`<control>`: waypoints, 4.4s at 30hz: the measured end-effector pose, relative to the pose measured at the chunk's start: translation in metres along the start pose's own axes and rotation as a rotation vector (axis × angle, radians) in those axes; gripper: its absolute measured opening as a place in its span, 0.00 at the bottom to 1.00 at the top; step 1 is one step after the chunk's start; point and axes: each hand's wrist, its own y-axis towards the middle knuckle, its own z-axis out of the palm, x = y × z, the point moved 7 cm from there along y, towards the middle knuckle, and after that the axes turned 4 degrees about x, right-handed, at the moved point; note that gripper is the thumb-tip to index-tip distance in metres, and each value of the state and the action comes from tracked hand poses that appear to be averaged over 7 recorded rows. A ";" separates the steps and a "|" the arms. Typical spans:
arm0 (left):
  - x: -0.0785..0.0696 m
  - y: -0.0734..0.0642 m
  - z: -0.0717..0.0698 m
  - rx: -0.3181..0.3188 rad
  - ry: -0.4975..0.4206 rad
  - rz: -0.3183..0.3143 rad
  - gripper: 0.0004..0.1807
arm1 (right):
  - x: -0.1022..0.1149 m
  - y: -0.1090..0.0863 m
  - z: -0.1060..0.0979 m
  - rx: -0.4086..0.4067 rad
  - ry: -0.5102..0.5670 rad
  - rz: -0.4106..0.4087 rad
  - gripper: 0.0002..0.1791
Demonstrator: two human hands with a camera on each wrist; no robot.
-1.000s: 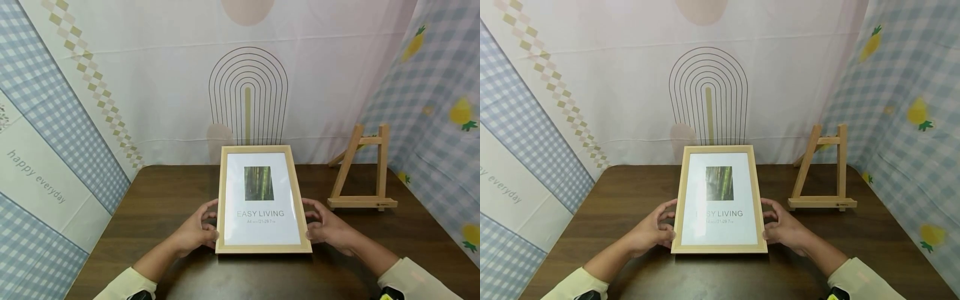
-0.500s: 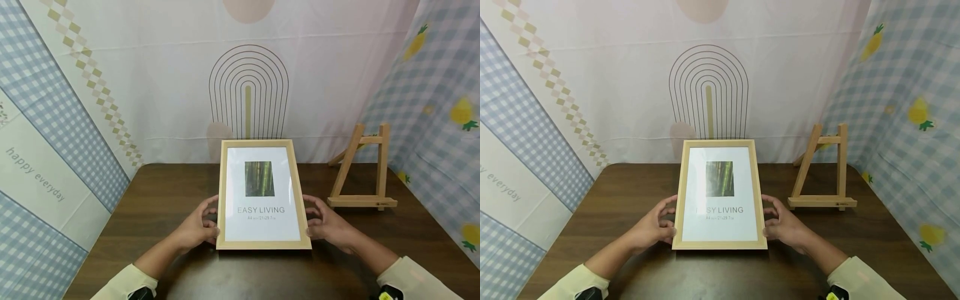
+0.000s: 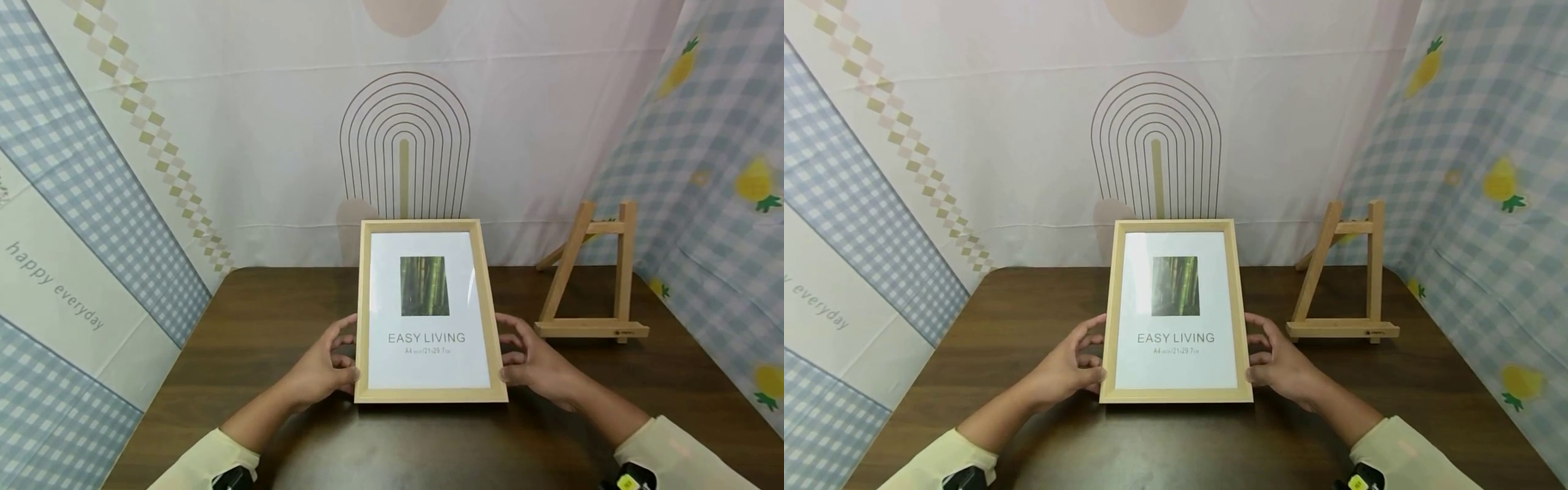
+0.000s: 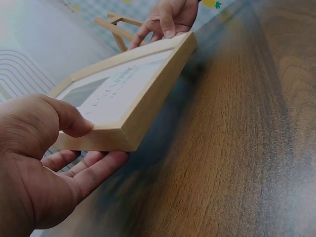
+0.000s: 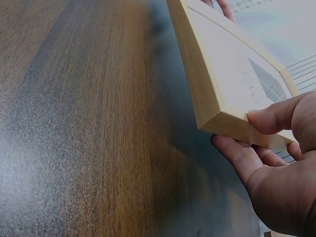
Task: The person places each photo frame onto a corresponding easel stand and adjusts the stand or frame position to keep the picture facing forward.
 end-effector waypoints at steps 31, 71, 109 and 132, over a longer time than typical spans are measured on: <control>-0.009 0.006 -0.002 -0.044 0.107 0.113 0.52 | 0.005 0.004 -0.005 -0.083 -0.115 -0.070 0.53; -0.015 0.013 -0.004 -0.132 0.234 0.164 0.51 | 0.010 0.010 -0.012 -0.166 -0.254 -0.153 0.53; -0.028 0.016 0.000 -0.179 0.317 0.299 0.51 | 0.019 0.010 -0.018 -0.225 -0.279 -0.255 0.54; -0.036 0.025 0.003 -0.162 0.341 0.334 0.49 | 0.024 0.010 -0.025 -0.258 -0.310 -0.285 0.54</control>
